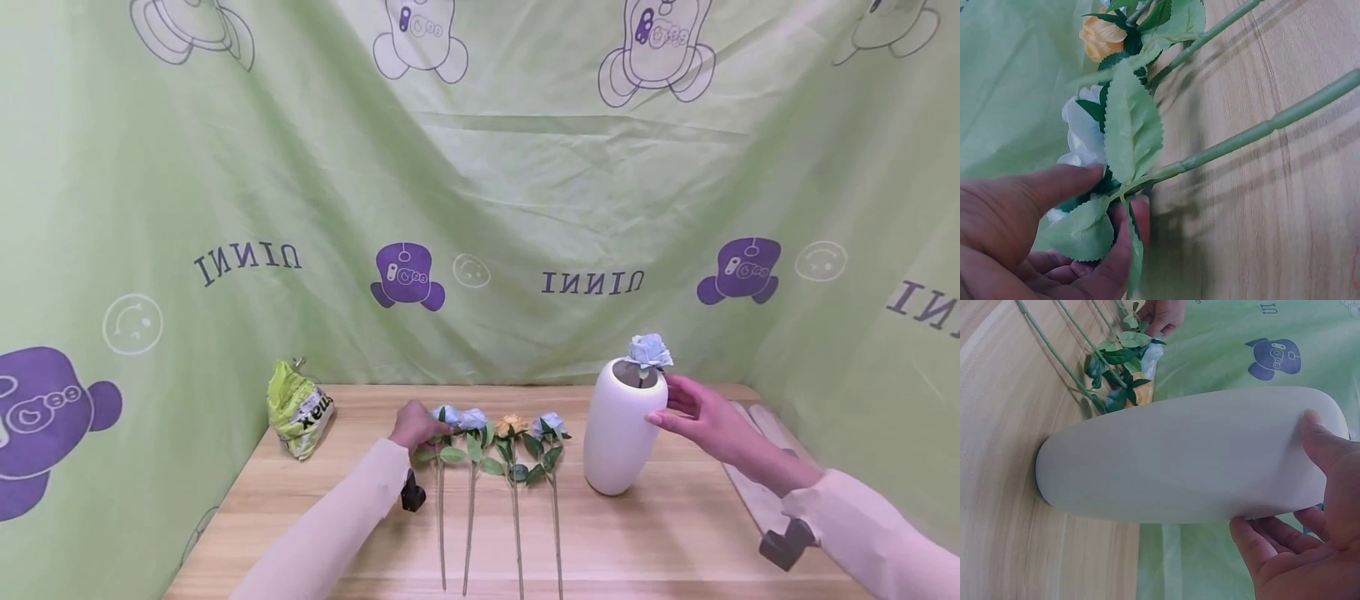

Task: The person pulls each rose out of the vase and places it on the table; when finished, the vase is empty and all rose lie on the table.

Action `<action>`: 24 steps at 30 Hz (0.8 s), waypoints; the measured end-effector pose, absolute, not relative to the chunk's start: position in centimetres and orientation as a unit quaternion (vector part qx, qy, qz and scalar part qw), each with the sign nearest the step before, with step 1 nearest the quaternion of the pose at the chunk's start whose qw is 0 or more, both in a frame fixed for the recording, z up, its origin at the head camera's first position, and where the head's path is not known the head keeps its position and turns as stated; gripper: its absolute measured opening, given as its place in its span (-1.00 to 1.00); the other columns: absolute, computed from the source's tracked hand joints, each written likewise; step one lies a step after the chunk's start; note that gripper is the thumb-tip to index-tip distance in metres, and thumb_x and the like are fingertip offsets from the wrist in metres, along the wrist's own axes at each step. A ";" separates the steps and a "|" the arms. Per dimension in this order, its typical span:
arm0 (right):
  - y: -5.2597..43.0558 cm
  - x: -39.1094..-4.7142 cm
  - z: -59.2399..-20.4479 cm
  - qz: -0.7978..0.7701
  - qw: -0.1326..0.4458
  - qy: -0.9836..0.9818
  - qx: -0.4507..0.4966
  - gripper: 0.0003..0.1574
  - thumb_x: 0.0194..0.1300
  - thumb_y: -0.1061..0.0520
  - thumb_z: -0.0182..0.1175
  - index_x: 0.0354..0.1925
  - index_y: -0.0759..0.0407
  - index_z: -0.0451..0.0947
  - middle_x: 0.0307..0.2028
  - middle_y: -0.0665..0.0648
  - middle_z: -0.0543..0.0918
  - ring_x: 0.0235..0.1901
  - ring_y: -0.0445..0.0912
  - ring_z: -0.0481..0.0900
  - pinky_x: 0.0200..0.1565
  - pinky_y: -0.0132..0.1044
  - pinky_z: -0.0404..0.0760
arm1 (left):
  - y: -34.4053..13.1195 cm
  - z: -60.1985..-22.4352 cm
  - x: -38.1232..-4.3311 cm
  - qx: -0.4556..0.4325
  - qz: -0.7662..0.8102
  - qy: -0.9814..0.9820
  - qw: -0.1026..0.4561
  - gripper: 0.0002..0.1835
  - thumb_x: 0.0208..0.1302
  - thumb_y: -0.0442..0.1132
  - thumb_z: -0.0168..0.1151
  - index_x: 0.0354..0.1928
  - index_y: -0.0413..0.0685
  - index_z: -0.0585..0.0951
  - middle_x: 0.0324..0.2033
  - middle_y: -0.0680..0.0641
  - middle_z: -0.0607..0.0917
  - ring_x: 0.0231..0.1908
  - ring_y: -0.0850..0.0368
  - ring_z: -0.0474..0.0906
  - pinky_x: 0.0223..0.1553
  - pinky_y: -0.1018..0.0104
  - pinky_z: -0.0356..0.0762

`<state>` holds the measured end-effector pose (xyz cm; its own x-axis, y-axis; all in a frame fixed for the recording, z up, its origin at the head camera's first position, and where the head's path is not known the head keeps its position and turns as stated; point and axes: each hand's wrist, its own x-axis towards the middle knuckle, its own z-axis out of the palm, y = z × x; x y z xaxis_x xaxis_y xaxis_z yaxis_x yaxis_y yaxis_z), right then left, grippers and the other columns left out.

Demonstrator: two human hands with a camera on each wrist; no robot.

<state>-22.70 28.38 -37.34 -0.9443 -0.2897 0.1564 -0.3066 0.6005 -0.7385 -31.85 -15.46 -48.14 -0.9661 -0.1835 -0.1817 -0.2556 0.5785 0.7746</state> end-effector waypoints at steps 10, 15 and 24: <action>28.5 -22.5 -37.3 0.412 0.005 -0.896 0.166 -0.04 0.38 -0.03 0.27 0.47 0.41 0.08 0.32 0.50 0.43 0.28 0.37 0.47 0.13 0.00 0.68 | -15.3 -46.7 -31.8 -0.071 0.345 0.934 -0.055 -0.60 -0.01 -0.03 0.52 -0.57 -0.17 0.55 -0.62 -0.04 0.56 -0.59 0.12 0.42 -0.52 0.25 0.51; 28.5 -22.5 -37.4 0.416 0.000 -0.894 0.165 -0.05 0.38 -0.04 0.27 0.47 0.41 0.10 0.31 0.49 0.45 0.28 0.37 0.47 0.13 0.00 0.68 | -13.4 -44.4 -31.3 -0.042 0.373 0.919 -0.117 -0.42 0.11 -0.01 0.42 0.07 -0.28 0.60 -0.06 -0.25 0.73 -0.15 -0.08 0.66 -0.02 0.02 0.67; 28.5 -22.3 -37.2 0.409 0.003 -0.899 0.157 -0.05 0.37 -0.04 0.27 0.47 0.40 0.11 0.30 0.49 0.47 0.27 0.36 0.49 0.12 -0.03 0.70 | -5.9 -38.3 -29.9 0.100 0.519 0.844 -0.086 -0.59 0.26 -0.22 0.32 0.13 -0.19 0.59 -0.12 -0.11 0.72 -0.12 0.05 0.65 -0.05 0.31 0.72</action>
<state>-22.34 28.47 -37.25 -0.9504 -0.2805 0.1342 -0.2854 0.6158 -0.7344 -29.90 -5.93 -38.28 -0.9651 0.0806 0.2491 0.2586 0.4410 0.8595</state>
